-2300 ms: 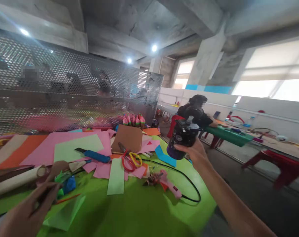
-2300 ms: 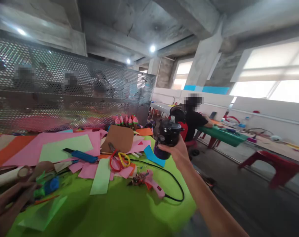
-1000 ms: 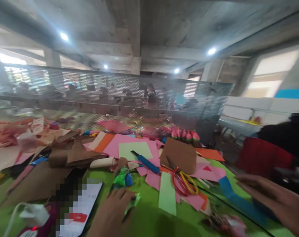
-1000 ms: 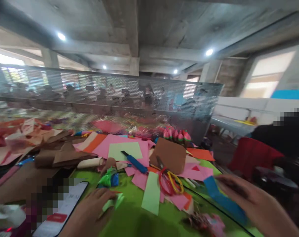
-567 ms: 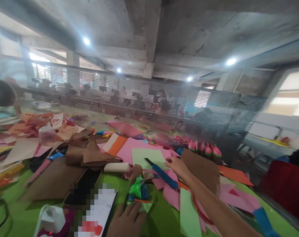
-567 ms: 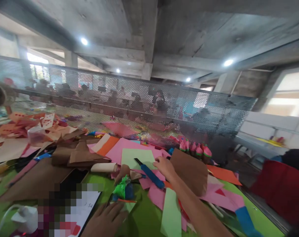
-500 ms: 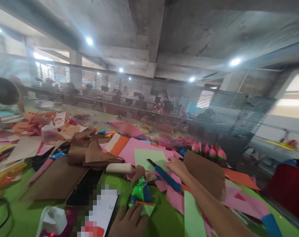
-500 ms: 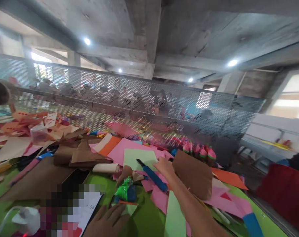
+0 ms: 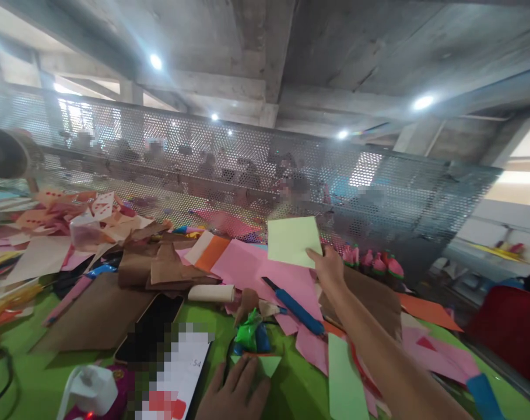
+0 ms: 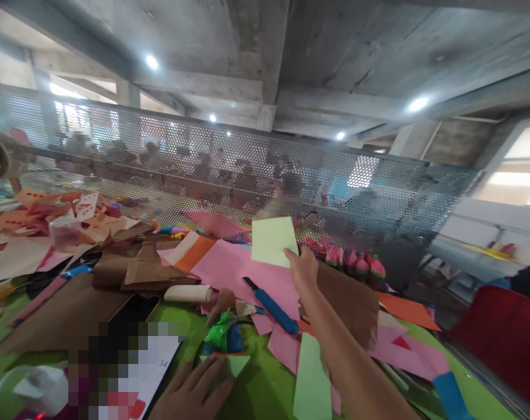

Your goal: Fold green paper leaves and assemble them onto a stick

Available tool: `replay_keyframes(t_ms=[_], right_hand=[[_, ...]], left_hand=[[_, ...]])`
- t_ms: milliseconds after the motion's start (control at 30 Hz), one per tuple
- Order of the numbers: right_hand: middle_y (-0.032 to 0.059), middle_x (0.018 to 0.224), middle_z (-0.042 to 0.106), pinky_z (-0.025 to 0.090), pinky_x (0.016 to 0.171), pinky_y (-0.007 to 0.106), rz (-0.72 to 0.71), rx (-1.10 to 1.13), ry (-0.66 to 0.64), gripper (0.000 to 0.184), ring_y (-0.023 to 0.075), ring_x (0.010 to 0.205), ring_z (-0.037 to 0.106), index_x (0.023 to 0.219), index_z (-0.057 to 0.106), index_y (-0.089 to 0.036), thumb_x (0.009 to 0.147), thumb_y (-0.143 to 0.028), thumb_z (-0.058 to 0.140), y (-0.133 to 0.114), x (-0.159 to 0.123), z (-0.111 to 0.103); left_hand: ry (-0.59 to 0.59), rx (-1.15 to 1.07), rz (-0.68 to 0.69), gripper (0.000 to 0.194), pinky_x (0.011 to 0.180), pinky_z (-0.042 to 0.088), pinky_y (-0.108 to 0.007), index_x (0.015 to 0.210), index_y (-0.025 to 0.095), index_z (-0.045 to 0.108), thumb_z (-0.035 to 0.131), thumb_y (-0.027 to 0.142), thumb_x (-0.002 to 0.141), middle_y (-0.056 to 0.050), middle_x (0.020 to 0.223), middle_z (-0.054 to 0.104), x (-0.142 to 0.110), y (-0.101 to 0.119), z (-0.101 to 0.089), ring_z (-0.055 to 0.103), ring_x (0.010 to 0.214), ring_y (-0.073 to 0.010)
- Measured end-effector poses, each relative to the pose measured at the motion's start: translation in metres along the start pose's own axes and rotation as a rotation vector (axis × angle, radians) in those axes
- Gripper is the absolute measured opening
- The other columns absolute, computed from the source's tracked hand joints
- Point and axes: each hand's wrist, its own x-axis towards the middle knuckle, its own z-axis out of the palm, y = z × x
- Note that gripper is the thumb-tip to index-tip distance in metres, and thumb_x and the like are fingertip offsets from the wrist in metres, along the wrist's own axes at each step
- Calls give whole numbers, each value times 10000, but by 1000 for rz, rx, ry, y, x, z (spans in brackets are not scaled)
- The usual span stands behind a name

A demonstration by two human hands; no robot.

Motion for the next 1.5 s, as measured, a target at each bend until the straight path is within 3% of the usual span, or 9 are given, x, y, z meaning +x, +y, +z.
replay_keyframes(t_ms=[200, 333, 467, 633, 800, 933, 1100, 1300, 1500], right_hand=[[70, 1008, 747, 573, 722, 417, -19, 358, -23, 393, 312, 868, 703, 1131, 626, -199, 773, -359, 621, -16, -89, -59], [76, 1128, 707, 588, 710, 444, 260, 601, -130, 352, 343, 960, 680, 1030, 668, -249, 707, -385, 691, -2, -170, -103], [72, 1125, 709, 584, 729, 467, 428, 683, -191, 389, 371, 988, 664, 1034, 677, -294, 660, -401, 696, 7, -239, -129], [74, 1118, 710, 575, 711, 498, 603, 749, -377, 501, 371, 922, 686, 1177, 628, -349, 683, -402, 691, 6, -297, -137], [80, 1089, 700, 516, 846, 466, 384, 575, -640, 487, 327, 957, 655, 1236, 598, -322, 761, -416, 656, 35, -310, -157], [79, 960, 685, 522, 766, 460, 152, 101, -527, 458, 301, 823, 638, 1255, 564, -353, 803, -420, 606, 68, -306, -183], [37, 1323, 546, 360, 1027, 484, -162, -89, -572, 475, 298, 1234, 455, 1233, 566, -385, 800, -190, 569, 65, -301, -186], [33, 1030, 697, 446, 919, 390, -237, -51, -689, 394, 238, 1027, 587, 986, 665, -285, 726, -33, 510, 54, -291, -166], [60, 1072, 675, 445, 928, 402, -213, -66, -681, 455, 242, 1050, 580, 1014, 640, -225, 649, -8, 475, 60, -287, -165]], left_hand=[[9, -133, 100, 566, 935, 486, -443, 1294, 289, 520, 652, 351, 747, -90, 1356, 559, 8, -11, -28, 544, 1204, -306], [220, -172, -76, 414, 921, 481, -424, 1161, 244, 564, 607, 195, 753, -82, 1236, 626, 7, 4, -58, 574, 1136, -269], [501, -111, 41, 363, 952, 446, -402, 1139, 282, 559, 637, 236, 787, -72, 1185, 643, -5, 40, -76, 570, 1142, -256], [303, -120, 44, 597, 1006, 381, -407, 1263, 474, 488, 580, 110, 800, 9, 1320, 592, -29, 93, -70, 573, 1161, -221], [-2, -273, 91, 543, 846, 473, -362, 1112, 407, 625, 538, 52, 710, 68, 1154, 700, -51, 94, -60, 662, 962, -202], [-80, -345, 90, 567, 802, 504, -329, 1107, 366, 632, 516, 48, 652, 67, 1101, 721, -62, 78, -63, 665, 942, -193], [-142, -324, 197, 471, 752, 542, -306, 1126, 326, 622, 546, 97, 722, 27, 1083, 722, -62, 71, -75, 671, 929, -193], [-194, -311, 98, 260, 665, 534, -308, 1015, 323, 653, 548, 188, 820, -12, 928, 688, -59, 74, -80, 652, 813, -202], [-197, -306, 44, 171, 628, 490, -267, 775, 238, 584, 465, 197, 891, 1, 776, 659, -59, 68, -73, 631, 692, -167]])
